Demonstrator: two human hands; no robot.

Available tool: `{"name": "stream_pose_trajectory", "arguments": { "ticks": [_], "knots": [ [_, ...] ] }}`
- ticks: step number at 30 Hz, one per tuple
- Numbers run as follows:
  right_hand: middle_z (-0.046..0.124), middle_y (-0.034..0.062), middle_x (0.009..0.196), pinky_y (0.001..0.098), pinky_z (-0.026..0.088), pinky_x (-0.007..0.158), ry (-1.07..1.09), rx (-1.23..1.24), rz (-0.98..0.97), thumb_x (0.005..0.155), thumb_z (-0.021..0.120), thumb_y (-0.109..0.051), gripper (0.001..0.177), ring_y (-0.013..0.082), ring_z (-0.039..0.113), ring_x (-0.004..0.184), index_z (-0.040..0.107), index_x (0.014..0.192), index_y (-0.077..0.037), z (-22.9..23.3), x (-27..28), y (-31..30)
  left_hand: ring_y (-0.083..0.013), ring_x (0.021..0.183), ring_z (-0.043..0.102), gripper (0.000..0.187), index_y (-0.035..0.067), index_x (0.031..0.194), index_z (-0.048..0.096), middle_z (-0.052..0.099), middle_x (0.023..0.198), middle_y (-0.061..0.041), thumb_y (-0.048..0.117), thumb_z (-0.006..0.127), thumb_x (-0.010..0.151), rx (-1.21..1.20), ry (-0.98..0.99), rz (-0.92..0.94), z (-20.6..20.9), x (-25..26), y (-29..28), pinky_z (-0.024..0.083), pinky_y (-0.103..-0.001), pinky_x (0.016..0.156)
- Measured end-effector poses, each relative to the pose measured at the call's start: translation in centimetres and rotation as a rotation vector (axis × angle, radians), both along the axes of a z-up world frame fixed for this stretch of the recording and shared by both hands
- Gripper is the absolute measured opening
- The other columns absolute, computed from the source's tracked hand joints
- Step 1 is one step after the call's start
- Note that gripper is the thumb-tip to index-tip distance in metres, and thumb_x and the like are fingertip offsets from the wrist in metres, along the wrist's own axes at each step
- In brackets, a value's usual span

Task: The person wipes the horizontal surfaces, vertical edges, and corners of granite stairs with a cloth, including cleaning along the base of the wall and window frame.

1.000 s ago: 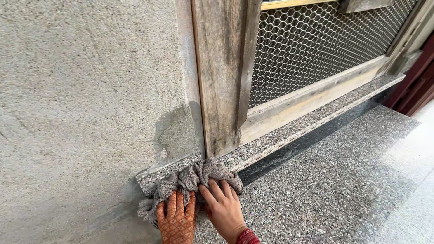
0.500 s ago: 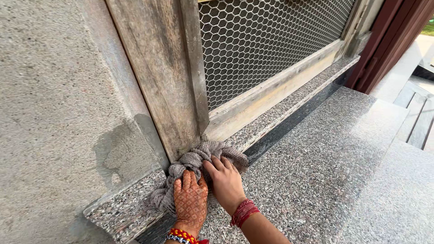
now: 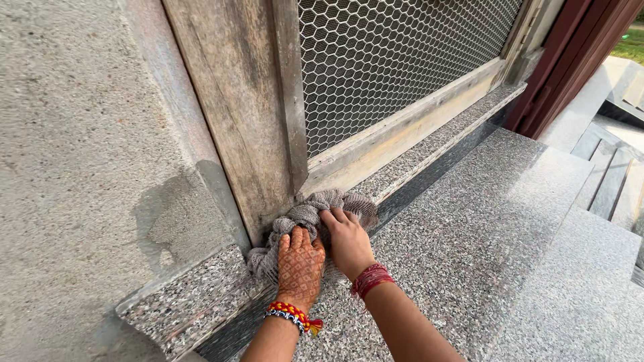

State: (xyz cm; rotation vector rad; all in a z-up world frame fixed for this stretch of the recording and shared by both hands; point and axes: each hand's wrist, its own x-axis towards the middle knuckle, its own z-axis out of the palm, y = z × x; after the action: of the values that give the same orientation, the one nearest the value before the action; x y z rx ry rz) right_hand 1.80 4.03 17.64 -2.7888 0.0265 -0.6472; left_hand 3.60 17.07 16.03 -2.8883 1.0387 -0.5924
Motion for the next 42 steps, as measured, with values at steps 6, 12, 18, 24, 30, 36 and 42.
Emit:
{"name": "stream_pose_trajectory", "arguments": {
  "ticks": [6, 12, 18, 24, 30, 36, 42],
  "knots": [
    [0.058, 0.0112, 0.132, 0.0462, 0.046, 0.104, 0.19, 0.059, 0.013, 0.066, 0.084, -0.008, 0.064, 0.0405, 0.053, 0.121, 0.06, 0.125, -0.014, 1.9, -1.6, 2.1, -0.032, 0.13, 0.047, 0.032, 0.004, 0.116, 0.069, 0.062, 0.127, -0.017, 0.016, 0.066, 0.087, 0.004, 0.092, 0.007, -0.3, -1.4, 3.1, 0.034, -0.048, 0.11],
    [0.054, 0.013, 0.139, 0.0478, 0.047, 0.103, 0.172, 0.063, 0.08, 0.064, 0.086, -0.006, 0.07, 0.0431, 0.052, 0.121, 0.06, 0.129, -0.013, 0.6, -3.6, 6.7, -0.0335, 0.136, 0.044, 0.035, 0.003, 0.119, 0.068, 0.059, 0.135, -0.019, 0.014, 0.064, 0.086, 0.016, 0.078, 0.003, -4.6, -4.3, 8.1, 0.032, -0.052, 0.11],
    [0.05, 0.0206, 0.141, 0.047, 0.045, 0.105, 0.132, 0.123, 0.047, 0.059, 0.086, -0.003, 0.079, 0.0444, 0.049, 0.121, 0.06, 0.133, -0.01, -0.9, -5.9, 12.3, -0.0318, 0.132, 0.049, 0.045, 0.012, 0.132, 0.067, 0.058, 0.137, -0.013, 0.02, 0.06, 0.088, -0.162, -0.112, -0.037, -8.3, -6.3, 15.8, 0.034, -0.056, 0.106],
    [0.055, 0.0174, 0.133, 0.0481, 0.046, 0.1, 0.068, 0.294, 0.021, 0.06, 0.084, -0.004, 0.077, 0.0421, 0.052, 0.115, 0.06, 0.133, -0.013, -2.4, -8.7, 15.9, -0.0302, 0.13, 0.049, 0.05, 0.021, 0.138, 0.062, 0.059, 0.135, -0.009, 0.023, 0.056, 0.088, -0.207, -0.204, 0.047, -10.8, -6.2, 18.1, 0.037, -0.055, 0.106],
    [0.057, 0.0233, 0.125, 0.059, 0.045, 0.095, -0.262, 0.196, 0.277, 0.059, 0.078, -0.007, 0.073, 0.0481, 0.053, 0.108, 0.064, 0.131, -0.013, -8.8, -9.5, 19.5, -0.0313, 0.127, 0.052, 0.051, 0.023, 0.134, 0.066, 0.06, 0.132, -0.015, 0.028, 0.054, 0.085, -0.274, -0.355, 0.145, -15.0, -7.1, 24.2, 0.044, -0.054, 0.1],
    [0.053, 0.0242, 0.132, 0.0588, 0.045, 0.094, -0.055, 0.156, 0.31, 0.066, 0.076, -0.009, 0.073, 0.0493, 0.05, 0.11, 0.064, 0.138, -0.019, -11.1, -8.3, 20.8, -0.0355, 0.129, 0.05, 0.056, 0.026, 0.133, 0.07, 0.059, 0.133, -0.018, 0.035, 0.062, 0.078, -0.163, -0.074, 0.101, -15.6, -5.8, 28.7, 0.043, -0.056, 0.095],
    [0.045, 0.028, 0.142, 0.0553, 0.04, 0.107, 0.144, 0.153, 0.166, 0.067, 0.079, -0.005, 0.074, 0.0471, 0.046, 0.122, 0.058, 0.137, -0.017, -7.3, -8.3, 15.4, -0.029, 0.134, 0.044, 0.047, 0.025, 0.133, 0.068, 0.054, 0.145, -0.013, 0.026, 0.058, 0.087, -0.21, 0.033, 0.159, -13.8, -5.1, 19.5, 0.035, -0.054, 0.106]
  ]
}}
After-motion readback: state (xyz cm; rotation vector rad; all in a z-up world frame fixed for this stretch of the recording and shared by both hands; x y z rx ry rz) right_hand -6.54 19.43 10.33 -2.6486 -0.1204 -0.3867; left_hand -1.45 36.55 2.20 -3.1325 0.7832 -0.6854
